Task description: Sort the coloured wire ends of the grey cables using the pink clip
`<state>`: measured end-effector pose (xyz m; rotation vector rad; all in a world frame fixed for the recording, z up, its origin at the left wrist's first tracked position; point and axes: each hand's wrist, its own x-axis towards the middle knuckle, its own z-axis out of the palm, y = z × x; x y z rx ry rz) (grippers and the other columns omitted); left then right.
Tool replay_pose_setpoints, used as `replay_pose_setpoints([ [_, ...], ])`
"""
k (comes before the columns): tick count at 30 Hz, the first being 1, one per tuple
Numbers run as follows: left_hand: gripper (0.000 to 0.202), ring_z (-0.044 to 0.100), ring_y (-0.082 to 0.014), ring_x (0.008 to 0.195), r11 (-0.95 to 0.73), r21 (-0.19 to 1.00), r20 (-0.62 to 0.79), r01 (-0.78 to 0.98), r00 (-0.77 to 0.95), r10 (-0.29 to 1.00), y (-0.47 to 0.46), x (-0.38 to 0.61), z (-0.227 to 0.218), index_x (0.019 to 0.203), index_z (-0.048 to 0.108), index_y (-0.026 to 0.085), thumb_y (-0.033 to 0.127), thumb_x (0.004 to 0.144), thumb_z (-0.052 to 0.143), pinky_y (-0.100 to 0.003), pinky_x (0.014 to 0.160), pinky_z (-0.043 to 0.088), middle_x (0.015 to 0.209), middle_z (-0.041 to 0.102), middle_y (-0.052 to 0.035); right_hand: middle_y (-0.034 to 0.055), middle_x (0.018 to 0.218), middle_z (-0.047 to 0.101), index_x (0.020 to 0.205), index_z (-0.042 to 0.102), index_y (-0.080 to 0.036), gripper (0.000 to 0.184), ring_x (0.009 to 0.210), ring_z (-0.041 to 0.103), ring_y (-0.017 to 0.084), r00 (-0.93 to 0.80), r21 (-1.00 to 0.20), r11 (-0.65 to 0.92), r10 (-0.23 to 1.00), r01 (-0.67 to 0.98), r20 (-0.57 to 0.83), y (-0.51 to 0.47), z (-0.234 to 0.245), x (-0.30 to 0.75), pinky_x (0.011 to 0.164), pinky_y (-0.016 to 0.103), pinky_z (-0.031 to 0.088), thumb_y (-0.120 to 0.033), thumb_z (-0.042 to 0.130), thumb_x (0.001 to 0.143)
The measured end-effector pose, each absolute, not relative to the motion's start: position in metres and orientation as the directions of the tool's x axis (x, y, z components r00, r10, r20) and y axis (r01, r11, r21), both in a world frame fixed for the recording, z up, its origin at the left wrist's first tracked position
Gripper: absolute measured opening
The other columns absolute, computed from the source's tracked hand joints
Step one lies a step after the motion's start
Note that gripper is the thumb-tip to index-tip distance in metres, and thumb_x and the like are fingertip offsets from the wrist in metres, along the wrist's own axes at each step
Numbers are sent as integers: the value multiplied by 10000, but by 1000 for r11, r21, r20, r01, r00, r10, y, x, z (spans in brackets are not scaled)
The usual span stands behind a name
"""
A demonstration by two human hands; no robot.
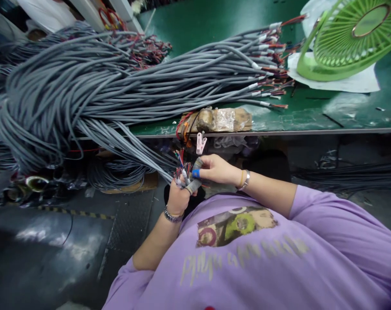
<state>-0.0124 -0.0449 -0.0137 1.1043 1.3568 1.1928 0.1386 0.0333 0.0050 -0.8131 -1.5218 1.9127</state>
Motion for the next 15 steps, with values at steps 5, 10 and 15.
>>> replay_pose_setpoints([
  [5,181,466,-73,398,98,990,-118,-106,-205,972,-41,-6,-3,637,618,160,278,678,748,-189,415,368,462,541,36,7,694,615,739,594,-136,348,605,538,85,-595,-934,-348,768,-79,-236,40,4,149,534,193,458,-442,753,695],
  [10,204,473,-71,397,45,987,-87,-154,-279,956,-35,-2,5,612,595,160,281,691,740,-185,408,374,466,532,38,17,735,631,819,628,-138,387,613,549,85,-684,-900,-436,661,-13,-310,40,-1,165,515,184,469,-452,788,660],
  [15,241,475,-69,394,37,987,-87,-157,-323,942,-32,2,9,609,554,166,289,681,748,-183,412,378,472,523,48,1,706,625,815,625,-131,421,598,547,84,-735,-906,-422,620,-16,-276,38,6,166,520,194,470,-437,821,603],
])
